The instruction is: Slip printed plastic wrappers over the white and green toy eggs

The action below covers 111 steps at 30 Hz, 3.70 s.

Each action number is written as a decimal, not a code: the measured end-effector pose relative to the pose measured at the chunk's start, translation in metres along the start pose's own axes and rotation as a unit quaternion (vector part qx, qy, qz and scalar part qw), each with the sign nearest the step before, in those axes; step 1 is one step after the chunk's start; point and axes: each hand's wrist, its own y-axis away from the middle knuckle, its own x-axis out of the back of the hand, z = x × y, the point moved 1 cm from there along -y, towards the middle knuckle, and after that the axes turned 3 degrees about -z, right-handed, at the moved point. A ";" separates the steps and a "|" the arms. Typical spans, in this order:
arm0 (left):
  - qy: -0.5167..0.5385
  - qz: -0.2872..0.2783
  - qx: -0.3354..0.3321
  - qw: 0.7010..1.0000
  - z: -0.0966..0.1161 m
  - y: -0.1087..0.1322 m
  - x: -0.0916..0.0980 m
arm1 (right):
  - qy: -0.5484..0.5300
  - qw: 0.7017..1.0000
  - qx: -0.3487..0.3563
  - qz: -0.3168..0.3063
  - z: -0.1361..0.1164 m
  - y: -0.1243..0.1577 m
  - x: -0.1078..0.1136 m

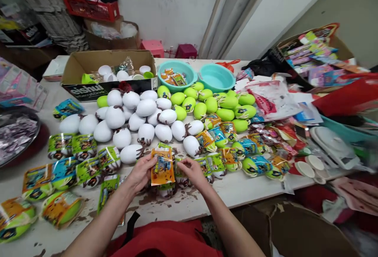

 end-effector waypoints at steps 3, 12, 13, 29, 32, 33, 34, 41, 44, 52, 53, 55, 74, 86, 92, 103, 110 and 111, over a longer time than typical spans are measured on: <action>0.015 0.039 -0.006 0.999 0.002 -0.008 0.001 | 0.007 0.998 0.016 0.068 0.001 -0.020 0.036; 0.036 0.127 0.028 0.991 -0.009 -0.034 0.006 | 0.088 0.962 0.037 0.257 0.007 -0.134 0.181; 0.040 0.132 0.034 0.990 -0.008 -0.037 0.004 | 0.102 0.960 0.040 0.260 0.007 -0.150 0.189; 0.053 0.205 -0.007 0.977 -0.003 -0.074 0.007 | 0.254 0.940 -0.102 0.202 0.002 -0.298 0.195; 0.056 0.199 -0.012 0.978 -0.005 -0.074 0.004 | 0.242 0.942 -0.179 0.148 -0.003 -0.317 0.197; 0.056 0.200 -0.015 0.978 -0.005 -0.073 0.004 | 0.234 0.942 -0.200 0.134 -0.004 -0.321 0.197; 0.056 0.200 -0.019 0.978 -0.006 -0.072 0.005 | 0.226 0.941 -0.217 0.126 -0.005 -0.324 0.195; 0.052 0.211 -0.024 0.976 -0.010 -0.069 0.017 | 0.112 0.949 -0.233 0.180 -0.017 -0.329 0.164; 0.050 0.234 -0.033 0.970 -0.006 -0.065 0.020 | 0.038 0.960 -0.197 0.194 -0.029 -0.310 0.161; 0.023 0.204 -0.019 0.979 0.000 -0.047 0.021 | -0.513 0.858 -0.027 -0.015 -0.024 -0.106 0.140; 0.014 0.194 -0.008 0.981 -0.001 -0.045 0.018 | -0.551 0.832 -0.054 -0.040 -0.018 -0.078 0.127; -0.001 0.172 0.013 0.985 -0.002 -0.041 0.011 | -0.600 0.787 -0.111 -0.086 -0.004 -0.032 0.098; -0.114 -0.027 0.077 0.990 0.053 -0.011 -0.024 | -0.353 0.877 -0.126 -0.301 -0.012 0.024 0.012; -0.276 -0.174 0.119 0.938 0.050 0.009 -0.026 | -0.241 0.894 -0.094 -0.366 -0.037 0.022 -0.007; -0.302 -0.040 -0.027 0.952 0.056 0.025 -0.014 | -0.332 0.869 -0.142 -0.339 -0.041 0.037 -0.028; -0.190 -0.084 0.099 0.973 -0.001 0.060 0.005 | -0.414 0.861 -0.159 -0.249 -0.035 0.076 -0.040; -0.223 -0.050 0.123 0.966 -0.027 0.075 0.009 | -0.328 0.903 -0.147 -0.233 -0.007 0.085 -0.033; -0.223 -0.047 0.128 0.965 -0.032 0.076 0.010 | -0.320 0.909 -0.142 -0.226 -0.004 0.087 -0.032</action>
